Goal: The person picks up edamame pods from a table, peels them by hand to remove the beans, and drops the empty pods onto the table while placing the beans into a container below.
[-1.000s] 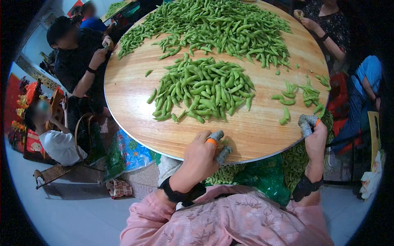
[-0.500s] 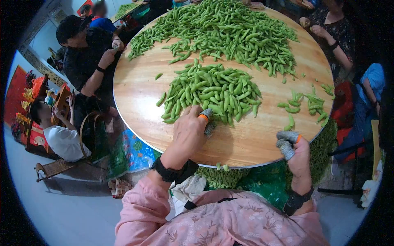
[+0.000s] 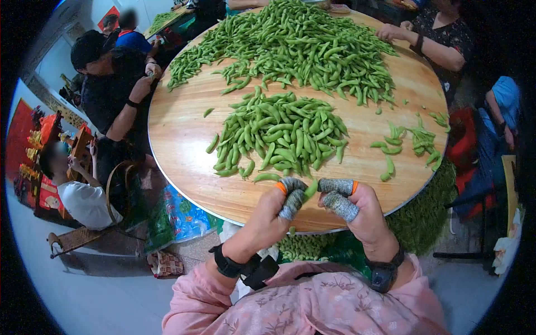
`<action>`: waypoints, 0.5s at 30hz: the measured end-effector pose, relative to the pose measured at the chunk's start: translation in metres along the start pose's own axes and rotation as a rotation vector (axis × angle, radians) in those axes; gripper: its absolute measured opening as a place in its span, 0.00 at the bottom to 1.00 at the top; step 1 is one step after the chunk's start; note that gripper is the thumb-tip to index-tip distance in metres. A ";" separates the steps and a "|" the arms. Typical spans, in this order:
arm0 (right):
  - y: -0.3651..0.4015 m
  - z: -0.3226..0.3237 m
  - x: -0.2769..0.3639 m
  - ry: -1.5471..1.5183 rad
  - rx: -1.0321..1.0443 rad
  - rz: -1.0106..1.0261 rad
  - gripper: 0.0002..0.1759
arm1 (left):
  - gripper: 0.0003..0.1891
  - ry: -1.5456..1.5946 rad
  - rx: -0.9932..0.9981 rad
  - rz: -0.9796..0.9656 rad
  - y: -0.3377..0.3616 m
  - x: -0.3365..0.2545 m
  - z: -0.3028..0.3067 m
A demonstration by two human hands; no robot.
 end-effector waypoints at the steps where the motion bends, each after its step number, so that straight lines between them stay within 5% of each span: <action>1: 0.001 -0.002 -0.001 -0.075 0.045 -0.015 0.10 | 0.07 -0.020 0.028 -0.004 0.003 -0.002 -0.006; 15: 0.012 -0.007 -0.005 -0.224 0.147 -0.166 0.07 | 0.11 -0.484 0.183 -0.221 0.014 -0.014 -0.019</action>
Point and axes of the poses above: each hand's wrist, its own y-axis away from the middle knuckle, its own z-axis out of the back of the hand, x = y × z, the point moved 7 cm from there along -y, towards the middle knuckle, and after that the axes turned 13 degrees about y, right-handed, at the moved point
